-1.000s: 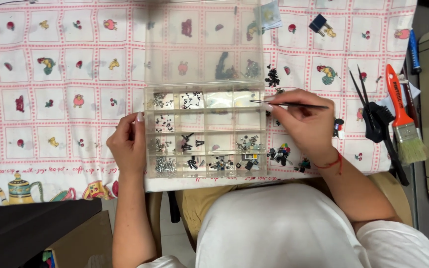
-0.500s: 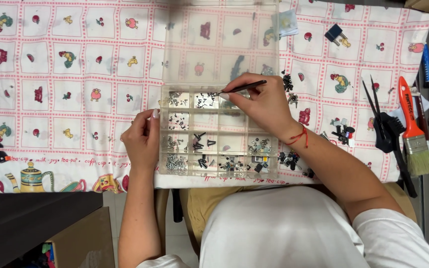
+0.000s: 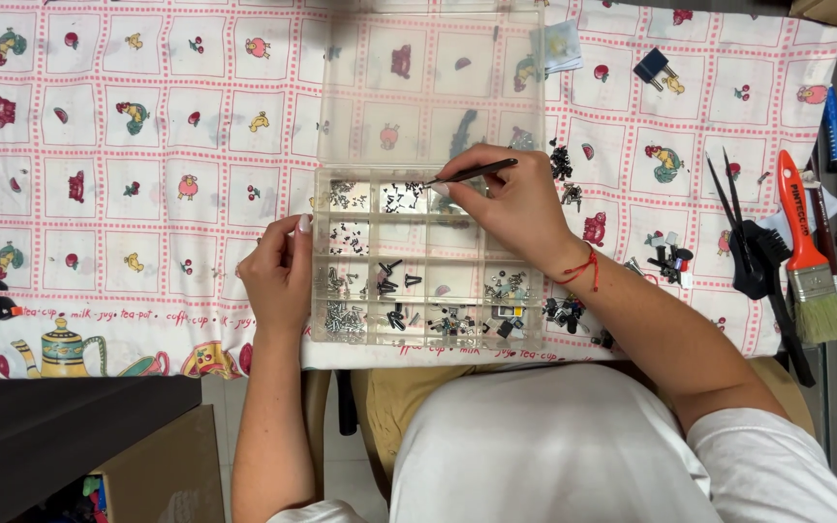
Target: Sorting small decorative charms into a compartmentalized plastic storage box using tweezers.
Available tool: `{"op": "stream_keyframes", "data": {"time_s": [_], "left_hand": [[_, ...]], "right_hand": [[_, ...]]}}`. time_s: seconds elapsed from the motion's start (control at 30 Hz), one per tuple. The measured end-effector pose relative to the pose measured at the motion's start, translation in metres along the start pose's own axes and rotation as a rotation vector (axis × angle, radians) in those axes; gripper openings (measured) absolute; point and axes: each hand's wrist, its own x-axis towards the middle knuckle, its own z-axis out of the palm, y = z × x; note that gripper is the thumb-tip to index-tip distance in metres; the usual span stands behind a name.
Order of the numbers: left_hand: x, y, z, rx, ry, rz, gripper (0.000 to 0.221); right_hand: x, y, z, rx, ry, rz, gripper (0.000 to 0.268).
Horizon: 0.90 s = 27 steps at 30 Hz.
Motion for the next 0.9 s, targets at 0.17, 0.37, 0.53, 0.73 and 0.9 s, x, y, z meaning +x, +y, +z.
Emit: {"op": "stream_keyframes", "data": {"time_s": [0.17,0.37,0.53,0.73,0.9], "left_hand": [[-0.001,-0.001,0.001,-0.007,0.004,-0.006,0.014],[0.000,0.001,0.001,-0.005,0.008,0.007,0.014],[0.000,-0.002,0.001,-0.005,0.004,0.005,0.014],[0.000,0.000,0.000,-0.007,0.004,-0.003,0.015],[0.000,0.002,-0.002,-0.007,0.001,-0.010,0.015]], "right_hand": [[-0.002,-0.003,-0.003,-0.011,0.008,-0.010,0.026],[-0.005,-0.006,-0.008,-0.082,0.013,-0.053,0.026],[-0.006,-0.005,-0.007,-0.053,0.024,-0.034,0.026],[-0.014,-0.006,-0.013,0.001,0.045,-0.077,0.025],[-0.034,-0.020,-0.041,0.001,0.011,-0.163,0.020]]}}
